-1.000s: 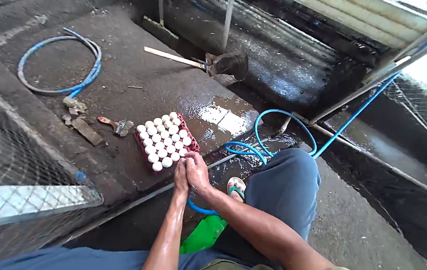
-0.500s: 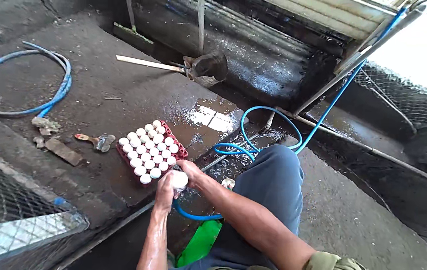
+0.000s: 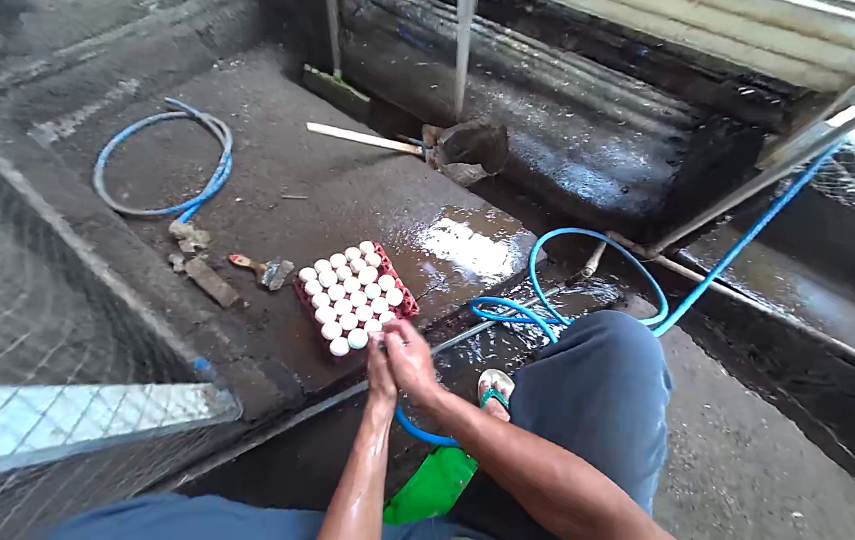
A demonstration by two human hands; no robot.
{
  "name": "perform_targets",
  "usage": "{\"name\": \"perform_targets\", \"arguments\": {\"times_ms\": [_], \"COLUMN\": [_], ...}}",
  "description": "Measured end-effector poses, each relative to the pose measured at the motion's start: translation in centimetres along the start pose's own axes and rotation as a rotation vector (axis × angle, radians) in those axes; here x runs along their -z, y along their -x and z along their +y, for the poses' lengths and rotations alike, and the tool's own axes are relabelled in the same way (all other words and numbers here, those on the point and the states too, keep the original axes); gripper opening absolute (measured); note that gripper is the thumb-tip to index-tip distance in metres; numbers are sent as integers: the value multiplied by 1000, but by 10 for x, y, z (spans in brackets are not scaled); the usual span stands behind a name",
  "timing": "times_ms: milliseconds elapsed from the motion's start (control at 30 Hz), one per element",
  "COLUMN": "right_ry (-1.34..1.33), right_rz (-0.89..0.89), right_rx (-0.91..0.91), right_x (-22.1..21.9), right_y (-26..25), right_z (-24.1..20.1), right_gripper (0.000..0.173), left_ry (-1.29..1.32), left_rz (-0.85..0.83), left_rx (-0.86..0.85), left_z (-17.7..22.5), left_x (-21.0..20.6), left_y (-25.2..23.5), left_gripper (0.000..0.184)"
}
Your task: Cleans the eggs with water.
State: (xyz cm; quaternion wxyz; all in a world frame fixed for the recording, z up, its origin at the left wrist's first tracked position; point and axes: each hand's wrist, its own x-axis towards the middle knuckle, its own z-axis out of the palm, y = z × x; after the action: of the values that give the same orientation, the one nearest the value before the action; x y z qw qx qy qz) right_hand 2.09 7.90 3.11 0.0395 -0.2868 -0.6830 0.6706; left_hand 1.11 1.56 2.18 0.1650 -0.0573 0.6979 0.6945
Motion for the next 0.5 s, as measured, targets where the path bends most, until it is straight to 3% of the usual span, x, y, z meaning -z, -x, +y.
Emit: {"name": "perform_targets", "arguments": {"times_ms": [133,200,300,367,500], "right_ry": [-77,-95,18,50,-43], "right_rz": [-37,-4,16,39,24], "right_rx": [-141,-166,74,142,-39], "right_x": [12,13,5,6,6], "right_y": [-37,-34,-15,-16,-26], "right_z": [12,11,3,8,5], "right_gripper": [38,38,41,43,36], "left_ry": [-1,10,134,147,12], "left_rz": [-54,-166,-194,-209,-221], "left_rx": [43,10,-27,7,7], "left_z": [-7,-10,-10,-9,-14], "left_x": [2,8,7,6,9], "left_y": [-7,-7,-11,-8,-14], "left_gripper": [49,48,48,51,56]}}
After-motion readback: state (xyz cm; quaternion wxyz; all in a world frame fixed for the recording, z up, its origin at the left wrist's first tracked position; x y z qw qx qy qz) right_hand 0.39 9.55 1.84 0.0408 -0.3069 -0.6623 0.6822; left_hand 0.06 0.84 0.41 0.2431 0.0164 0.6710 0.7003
